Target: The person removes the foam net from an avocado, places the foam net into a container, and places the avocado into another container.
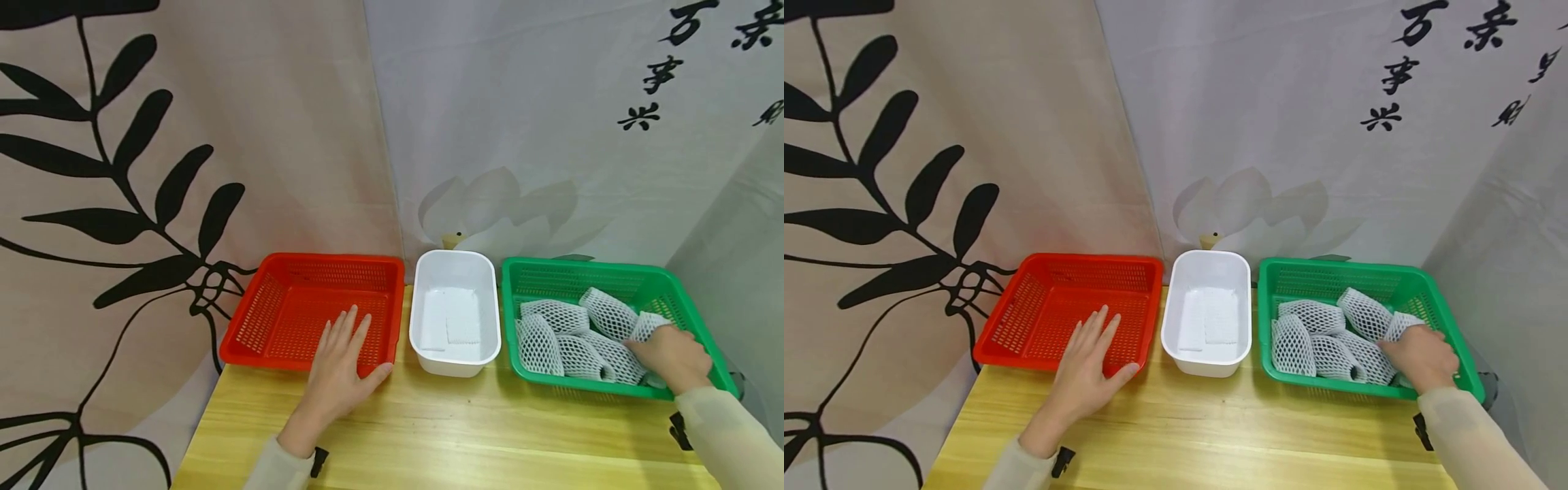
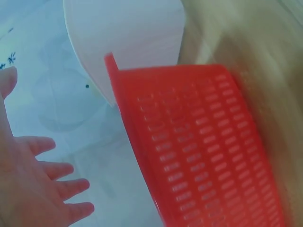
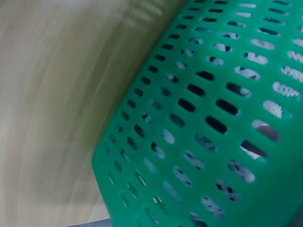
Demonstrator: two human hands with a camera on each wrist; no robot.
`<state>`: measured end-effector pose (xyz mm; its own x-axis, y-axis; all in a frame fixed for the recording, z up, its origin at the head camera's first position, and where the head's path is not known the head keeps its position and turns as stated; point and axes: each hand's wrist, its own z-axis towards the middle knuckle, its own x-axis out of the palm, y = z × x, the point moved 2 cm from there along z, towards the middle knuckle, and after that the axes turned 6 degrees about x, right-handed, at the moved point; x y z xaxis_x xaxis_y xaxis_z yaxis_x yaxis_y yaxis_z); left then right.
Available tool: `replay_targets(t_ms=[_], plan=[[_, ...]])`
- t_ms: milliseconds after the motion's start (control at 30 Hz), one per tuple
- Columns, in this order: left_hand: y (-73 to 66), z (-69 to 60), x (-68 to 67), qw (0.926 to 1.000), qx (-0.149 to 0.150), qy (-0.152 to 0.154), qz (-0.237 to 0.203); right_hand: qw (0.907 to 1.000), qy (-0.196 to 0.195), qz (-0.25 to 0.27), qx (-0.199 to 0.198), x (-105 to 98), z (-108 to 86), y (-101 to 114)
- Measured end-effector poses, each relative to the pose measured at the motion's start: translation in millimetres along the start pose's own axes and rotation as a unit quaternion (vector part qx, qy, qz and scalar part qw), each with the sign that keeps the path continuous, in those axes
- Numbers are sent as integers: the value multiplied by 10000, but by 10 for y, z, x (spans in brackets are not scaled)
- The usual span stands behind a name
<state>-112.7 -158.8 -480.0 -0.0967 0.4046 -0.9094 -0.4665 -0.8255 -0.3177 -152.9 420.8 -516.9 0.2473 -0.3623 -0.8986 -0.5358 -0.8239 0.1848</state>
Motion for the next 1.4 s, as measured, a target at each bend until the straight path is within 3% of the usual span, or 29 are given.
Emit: replay_targets(t_ms=[233,467,633,867,1100,1400], plan=[[-117,-8,61,9998,183,51,-65,9996,-50,192,202,43,34,-12],[-138,-11,94,9997,228,-7,-67,9995,-198,123,203,62,50,-29],[-138,-15,91,9997,230,-39,-97,9987,-486,40,113,15,28,-32],[-161,-10,88,9995,272,-102,-121,9952,-885,343,-222,-117,-76,-66],[-234,-9,92,9987,411,-187,-220,9806,-1563,1141,-315,-260,-238,-75],[-382,1,119,9968,638,-229,-425,9599,-1853,2041,-514,-255,-577,89]])
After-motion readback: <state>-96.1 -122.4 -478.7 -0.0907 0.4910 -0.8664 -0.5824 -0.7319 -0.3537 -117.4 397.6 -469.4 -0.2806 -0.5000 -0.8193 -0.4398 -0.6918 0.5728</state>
